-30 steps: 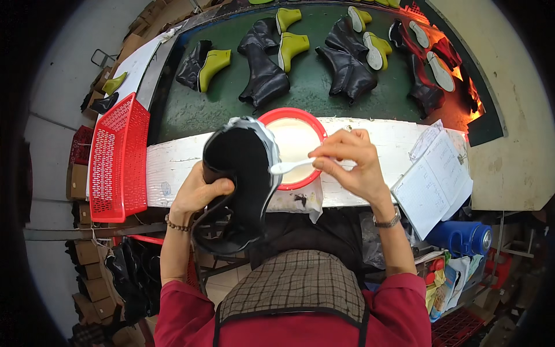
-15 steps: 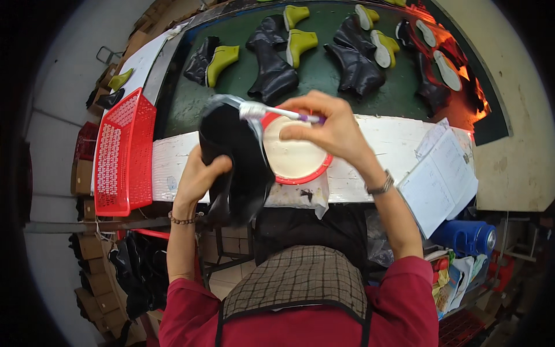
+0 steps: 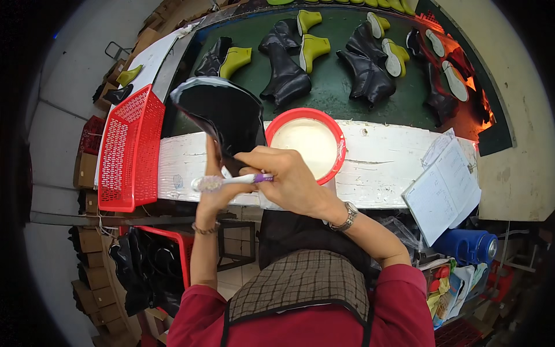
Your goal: The person applies a white adhesive substance to the interior seams of black boot uppers using a small brush. They pick up each boot from a red basket, coat the edges, and place the treated items onto a green workbench. The process is repeated for multiple boots throughout the clip.
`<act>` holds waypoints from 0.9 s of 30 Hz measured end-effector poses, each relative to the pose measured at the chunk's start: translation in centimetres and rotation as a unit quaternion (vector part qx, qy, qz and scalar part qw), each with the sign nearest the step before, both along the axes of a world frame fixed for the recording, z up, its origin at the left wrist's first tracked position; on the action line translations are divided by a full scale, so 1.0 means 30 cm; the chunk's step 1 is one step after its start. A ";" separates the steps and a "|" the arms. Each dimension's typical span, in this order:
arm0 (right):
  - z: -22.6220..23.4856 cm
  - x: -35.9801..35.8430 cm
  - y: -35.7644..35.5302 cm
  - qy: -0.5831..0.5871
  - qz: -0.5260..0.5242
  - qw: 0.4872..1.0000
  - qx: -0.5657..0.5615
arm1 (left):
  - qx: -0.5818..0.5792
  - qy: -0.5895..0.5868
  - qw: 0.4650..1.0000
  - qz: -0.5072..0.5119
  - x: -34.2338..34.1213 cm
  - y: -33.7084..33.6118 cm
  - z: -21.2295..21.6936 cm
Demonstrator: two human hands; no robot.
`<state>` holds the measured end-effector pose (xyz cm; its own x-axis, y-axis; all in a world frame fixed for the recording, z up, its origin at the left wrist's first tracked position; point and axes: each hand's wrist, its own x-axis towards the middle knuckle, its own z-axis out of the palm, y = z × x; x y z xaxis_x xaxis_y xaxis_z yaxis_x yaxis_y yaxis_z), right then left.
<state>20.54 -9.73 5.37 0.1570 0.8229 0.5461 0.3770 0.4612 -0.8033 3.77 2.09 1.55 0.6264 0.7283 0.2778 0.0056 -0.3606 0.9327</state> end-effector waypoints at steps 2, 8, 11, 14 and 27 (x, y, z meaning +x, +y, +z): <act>0.004 -0.018 -0.003 0.001 0.012 1.000 -0.007 | 0.014 0.055 0.998 0.018 -0.014 -0.034 -0.054; 0.014 0.171 -0.112 -0.094 -0.154 0.979 -0.098 | -0.021 0.006 0.994 0.109 -0.056 -0.066 -0.083; -0.071 0.324 -0.188 -0.275 -0.322 0.880 -0.215 | 0.045 -0.012 0.991 0.125 -0.085 -0.049 -0.074; -0.168 0.399 -0.207 -0.432 -0.321 0.823 -0.181 | -0.008 -0.020 0.996 0.087 -0.078 -0.077 -0.058; 0.010 0.413 -0.144 -0.205 -0.278 0.938 -0.007 | 0.044 0.095 0.984 -0.141 -0.041 -0.143 0.066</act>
